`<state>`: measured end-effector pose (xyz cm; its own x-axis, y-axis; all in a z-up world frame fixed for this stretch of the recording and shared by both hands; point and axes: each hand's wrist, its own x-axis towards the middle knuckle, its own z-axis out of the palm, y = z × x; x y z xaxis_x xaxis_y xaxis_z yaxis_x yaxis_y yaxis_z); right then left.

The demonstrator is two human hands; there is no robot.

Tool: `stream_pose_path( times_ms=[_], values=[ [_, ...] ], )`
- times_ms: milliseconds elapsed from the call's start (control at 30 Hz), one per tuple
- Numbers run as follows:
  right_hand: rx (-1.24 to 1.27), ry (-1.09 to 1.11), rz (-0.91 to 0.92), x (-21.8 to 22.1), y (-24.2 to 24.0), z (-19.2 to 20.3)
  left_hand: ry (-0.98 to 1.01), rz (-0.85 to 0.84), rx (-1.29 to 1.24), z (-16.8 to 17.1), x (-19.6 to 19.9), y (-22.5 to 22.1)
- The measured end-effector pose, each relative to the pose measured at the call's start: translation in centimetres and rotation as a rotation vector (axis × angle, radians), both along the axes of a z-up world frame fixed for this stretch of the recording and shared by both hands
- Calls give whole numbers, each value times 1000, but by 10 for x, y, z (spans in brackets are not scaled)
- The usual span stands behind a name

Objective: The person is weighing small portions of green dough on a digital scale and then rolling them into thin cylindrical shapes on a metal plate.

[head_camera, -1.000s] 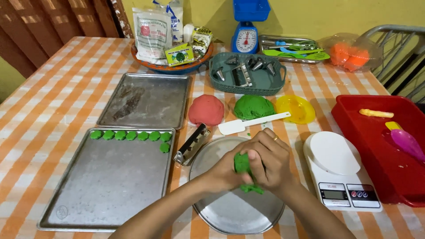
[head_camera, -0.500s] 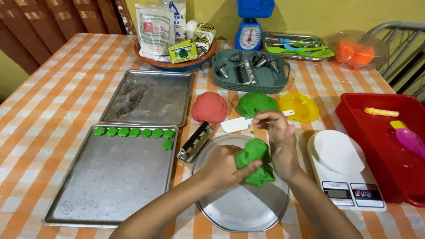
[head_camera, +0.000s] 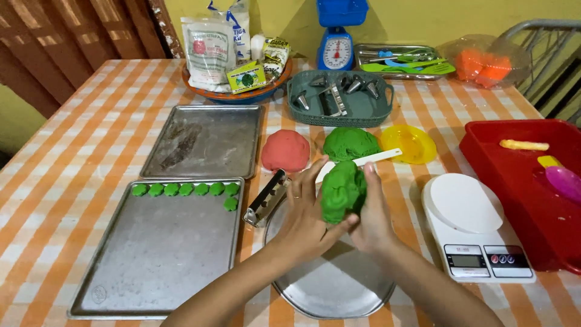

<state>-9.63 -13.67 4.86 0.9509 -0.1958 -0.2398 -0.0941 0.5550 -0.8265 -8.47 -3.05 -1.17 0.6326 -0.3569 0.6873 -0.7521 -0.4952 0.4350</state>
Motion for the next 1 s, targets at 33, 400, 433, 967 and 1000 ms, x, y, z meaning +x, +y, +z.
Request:
stream_pose_path(
  times_ms=[33, 400, 433, 967, 1000],
  values=[
    [1, 2, -3, 0, -7, -3, 2, -3, 1, 4, -3, 0],
    [-992, -1123, -99, 40, -70, -49, 403, -156, 332, 38, -12, 16],
    [-994, -1126, -102, 40, -69, -46, 399, -157, 332, 34, -11, 15],
    [-1195, -1203, 311, 24, -69, -10, 38, -294, 209, 6, 3, 13],
    [-1276, -1217, 288, 26, -69, -19, 61, -290, 235, 1, 4, 12]
  ],
)
